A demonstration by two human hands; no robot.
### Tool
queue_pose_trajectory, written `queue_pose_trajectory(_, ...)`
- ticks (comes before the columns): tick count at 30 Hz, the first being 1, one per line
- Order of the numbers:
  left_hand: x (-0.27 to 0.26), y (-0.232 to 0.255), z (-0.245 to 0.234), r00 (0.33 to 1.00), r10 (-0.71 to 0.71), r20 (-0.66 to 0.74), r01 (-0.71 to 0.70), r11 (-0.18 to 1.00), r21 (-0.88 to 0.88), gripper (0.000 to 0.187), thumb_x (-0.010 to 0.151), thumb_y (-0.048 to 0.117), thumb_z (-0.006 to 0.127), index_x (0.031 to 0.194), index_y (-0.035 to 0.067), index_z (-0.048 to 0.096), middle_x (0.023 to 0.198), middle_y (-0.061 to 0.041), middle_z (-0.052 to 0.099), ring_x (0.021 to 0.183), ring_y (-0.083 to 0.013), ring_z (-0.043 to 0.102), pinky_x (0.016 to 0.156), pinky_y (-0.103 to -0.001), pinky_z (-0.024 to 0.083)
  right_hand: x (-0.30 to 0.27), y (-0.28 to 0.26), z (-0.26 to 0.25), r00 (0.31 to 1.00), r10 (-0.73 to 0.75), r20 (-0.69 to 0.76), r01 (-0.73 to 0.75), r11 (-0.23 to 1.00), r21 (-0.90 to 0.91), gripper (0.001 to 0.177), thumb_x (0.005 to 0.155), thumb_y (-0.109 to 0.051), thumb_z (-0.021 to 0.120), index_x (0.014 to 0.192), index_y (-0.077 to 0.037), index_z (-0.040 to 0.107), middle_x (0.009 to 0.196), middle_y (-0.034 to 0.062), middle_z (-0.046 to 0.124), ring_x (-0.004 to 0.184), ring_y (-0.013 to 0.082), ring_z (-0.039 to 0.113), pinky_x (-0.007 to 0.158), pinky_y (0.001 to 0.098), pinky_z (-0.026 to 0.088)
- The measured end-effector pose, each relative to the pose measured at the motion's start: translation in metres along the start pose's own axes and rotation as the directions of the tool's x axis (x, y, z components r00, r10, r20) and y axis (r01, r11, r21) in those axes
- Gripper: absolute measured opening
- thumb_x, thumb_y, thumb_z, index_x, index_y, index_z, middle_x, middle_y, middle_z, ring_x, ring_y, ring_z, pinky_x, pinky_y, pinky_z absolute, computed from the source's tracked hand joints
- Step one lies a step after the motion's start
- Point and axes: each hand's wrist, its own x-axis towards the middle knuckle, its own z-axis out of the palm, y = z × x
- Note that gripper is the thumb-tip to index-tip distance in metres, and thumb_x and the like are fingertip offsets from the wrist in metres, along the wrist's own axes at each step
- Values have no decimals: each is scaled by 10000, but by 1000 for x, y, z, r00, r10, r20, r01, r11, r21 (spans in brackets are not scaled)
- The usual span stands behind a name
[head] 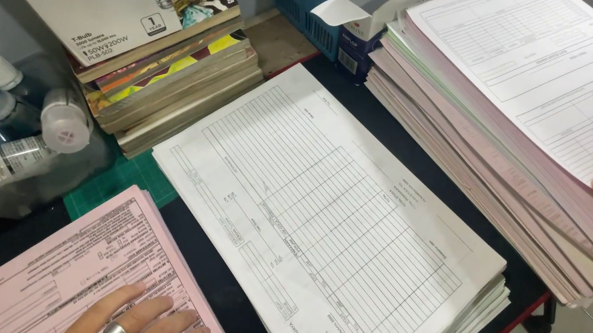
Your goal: Sorting and organizing different colored paper forms into stacks
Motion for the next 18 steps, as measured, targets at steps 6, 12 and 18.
queue_pose_trajectory(6, -5, 2, -1, 999, -2, 33, 1, 1000, 25, 346, 844, 509, 507, 1035, 245, 622, 990, 18, 634, 920, -213, 585, 840, -442, 410, 6, -11, -3, 966, 255, 43, -258, 942, 214, 94, 969, 99, 610, 1022, 158, 559, 942, 233, 550, 908, 306, 562, 916, 448, 473)
queue_pose_trajectory(12, -7, 12, -9, 998, -63, -12, 63, 997, 38, 360, 855, 552, 473, 952, 248, 640, 929, 32, 656, 879, -195, 604, 861, -448, 403, 0, 11, 7, 992, 123, 34, -123, 992, 6, 183, 997, 77, 598, 1158, 161, 614, 908, 226, 561, 758, 266, 525, 588, 309, 461)
queue_pose_trajectory(18, -8, 11, -21, 997, -62, -55, 64, 997, 43, 330, 853, 502, 468, 941, 239, 646, 908, 35, 651, 865, -191, 605, 853, -444, 406, 3, 49, 12, 844, 406, 350, -520, 781, 346, 240, 917, 42, 526, 1152, 90, 519, 1073, 173, 555, 1000, 273, 548, 748, 385, 468)
